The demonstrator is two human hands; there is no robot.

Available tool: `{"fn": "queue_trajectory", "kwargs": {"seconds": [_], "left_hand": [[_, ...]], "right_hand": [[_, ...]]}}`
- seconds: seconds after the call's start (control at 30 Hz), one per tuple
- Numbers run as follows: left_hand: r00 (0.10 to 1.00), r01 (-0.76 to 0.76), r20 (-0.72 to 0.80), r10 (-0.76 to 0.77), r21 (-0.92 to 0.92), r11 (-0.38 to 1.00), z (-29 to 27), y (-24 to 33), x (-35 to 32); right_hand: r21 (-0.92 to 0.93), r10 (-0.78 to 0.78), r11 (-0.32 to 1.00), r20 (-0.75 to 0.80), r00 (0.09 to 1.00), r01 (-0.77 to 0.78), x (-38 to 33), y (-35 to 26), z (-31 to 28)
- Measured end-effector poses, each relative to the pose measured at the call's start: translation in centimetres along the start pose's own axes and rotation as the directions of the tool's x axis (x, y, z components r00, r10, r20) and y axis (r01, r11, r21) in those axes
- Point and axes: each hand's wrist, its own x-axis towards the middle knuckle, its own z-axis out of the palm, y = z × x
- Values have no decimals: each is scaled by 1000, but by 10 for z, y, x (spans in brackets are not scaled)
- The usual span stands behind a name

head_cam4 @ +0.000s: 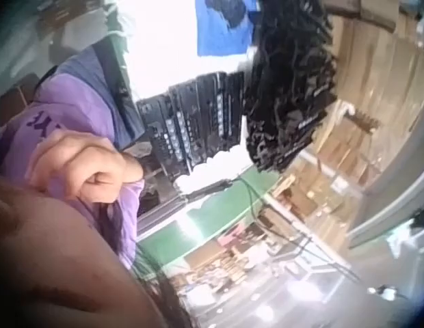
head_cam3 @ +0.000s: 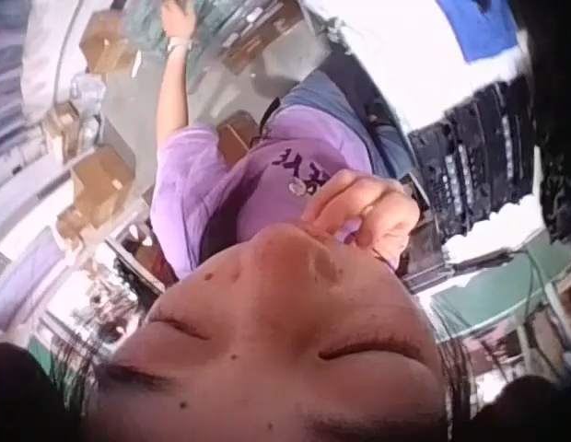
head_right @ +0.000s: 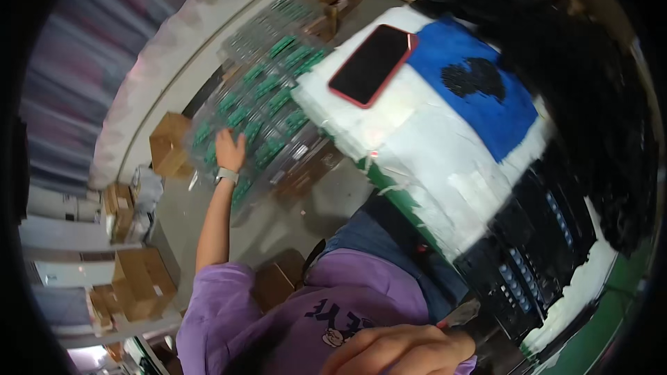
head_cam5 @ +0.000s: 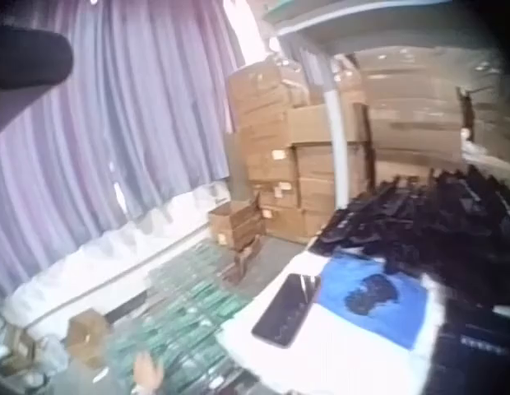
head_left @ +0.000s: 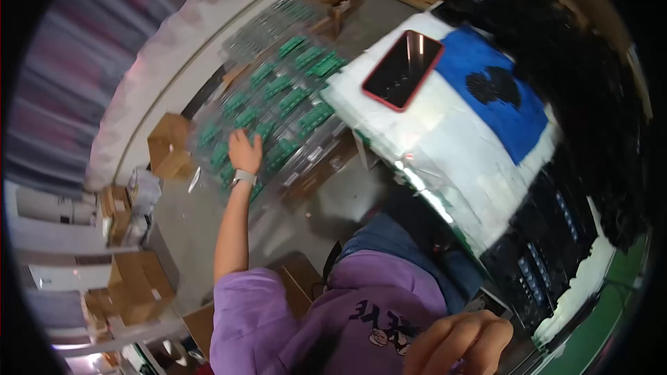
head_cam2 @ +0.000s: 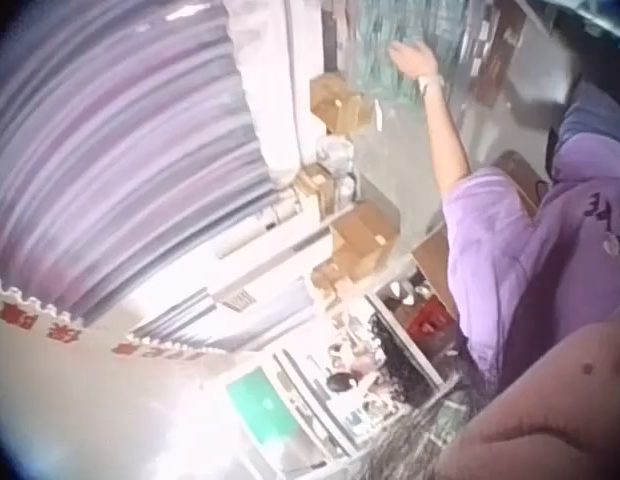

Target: Assembling toner cartridges by installing circuit boards onto the cartridge housings using an electric screwdriver.

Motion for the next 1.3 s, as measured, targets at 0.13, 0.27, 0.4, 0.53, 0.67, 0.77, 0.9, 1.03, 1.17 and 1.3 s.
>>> {"fn": "queue_trajectory", "kwargs": {"seconds": [0.13, 0.27, 0.4, 0.53, 0.67, 0.77, 0.9, 1.03, 1.17, 1.3], "left_hand": [[984, -125, -105, 143, 161, 979, 38, -64, -43], [984, -74, -155, 83, 68, 995, 46, -62, -64], [999, -1, -32, 7, 184, 983, 21, -41, -49], [938, -221, -277, 207, -19, 975, 15, -73, -34], [934, -82, -339, 114, 107, 991, 1, -80, -3], [918, -284, -287, 275, 13, 959, 12, -29, 35], [872, -463, -275, 404, -197, 864, 69, 72, 87], [863, -502, -101, 494, -75, 862, 114, 162, 121], [921, -388, 32, 387, 8, 922, 135, 199, 135], [879, -468, 94, 467, -12, 884, 131, 193, 147]], "right_hand": [[-80, 98, 991, -154, 983, -111, 33, 39, 10], [-128, 207, 969, -31, 978, -210, 46, 58, -3], [-288, 209, 921, -210, 955, -264, 47, 73, -18], [-344, 284, 811, -475, 833, -473, 50, 89, -32], [-973, 71, -165, -178, 982, -164, 61, 100, -59], [-836, 0, -542, -107, 994, -89, 70, 115, -72], [-736, -106, -622, -261, 959, -269, 82, 129, -84], [-692, -80, -685, -238, 968, -226, 94, 131, -104], [-722, -128, -619, -297, 946, -310, 101, 132, -114], [-711, -160, -591, -360, 919, -382, 108, 132, -118]]}}
